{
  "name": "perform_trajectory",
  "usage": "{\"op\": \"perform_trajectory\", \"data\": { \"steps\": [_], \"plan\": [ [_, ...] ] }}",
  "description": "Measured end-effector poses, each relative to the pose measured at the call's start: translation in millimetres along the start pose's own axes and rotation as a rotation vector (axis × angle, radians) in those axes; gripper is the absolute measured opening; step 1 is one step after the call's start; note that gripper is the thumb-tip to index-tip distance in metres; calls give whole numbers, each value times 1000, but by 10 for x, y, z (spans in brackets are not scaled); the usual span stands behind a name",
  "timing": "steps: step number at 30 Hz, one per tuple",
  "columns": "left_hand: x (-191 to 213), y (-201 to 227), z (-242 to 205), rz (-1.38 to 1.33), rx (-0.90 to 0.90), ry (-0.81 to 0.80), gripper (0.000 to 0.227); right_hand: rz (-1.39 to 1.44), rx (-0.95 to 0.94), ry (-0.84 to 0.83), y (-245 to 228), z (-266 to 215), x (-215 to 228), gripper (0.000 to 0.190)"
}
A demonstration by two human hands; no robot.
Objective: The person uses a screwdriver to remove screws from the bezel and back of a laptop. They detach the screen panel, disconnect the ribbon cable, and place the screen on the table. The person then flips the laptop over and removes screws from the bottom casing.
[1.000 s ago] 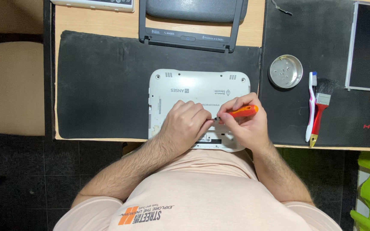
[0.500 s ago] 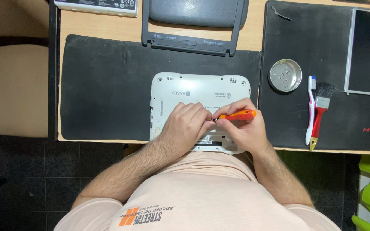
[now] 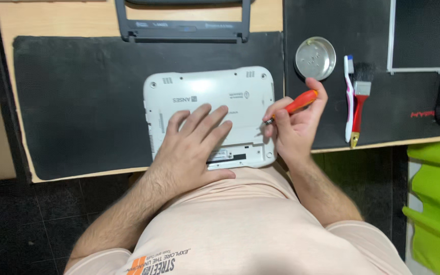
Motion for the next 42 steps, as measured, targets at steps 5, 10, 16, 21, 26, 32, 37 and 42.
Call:
{"op": "perform_trajectory", "data": {
  "steps": [5, 10, 16, 21, 26, 32, 37, 42],
  "plan": [
    [-81, -116, 88, 45, -3, 49, 116, 14, 102, -17, 121, 89, -54, 79],
    [-8, -180, 187, 27, 15, 77, 115, -10, 123, -134, -43, 166, -52, 60],
    [-1, -191, 188, 18, 28, 46, 109, -325, 321, -274, -231, -236, 121, 59],
    [10, -177, 182, 26, 22, 34, 108, -480, 433, -281, -212, -373, 151, 57],
    [18, -181, 174, 21, 25, 12, 106, -593, 477, -261, -165, -401, 158, 54],
    [5, -189, 177, 28, 21, 16, 107, -574, 488, -240, -191, -375, 128, 51],
    [2, -190, 174, 31, 23, 13, 107, -593, 494, -224, -175, -391, 139, 50],
    [15, -176, 178, 33, 44, -29, 108, -589, 481, -257, -336, -369, 155, 45]
  ]
}}
Point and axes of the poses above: each hand's wrist, its own z-axis towards the middle knuckle, its own x-axis out of the back of the hand, y = z × x, the point moved 5 cm from there along z, towards the middle knuckle, and after that the axes turned 6 degrees about -z, right-handed, at the moved point
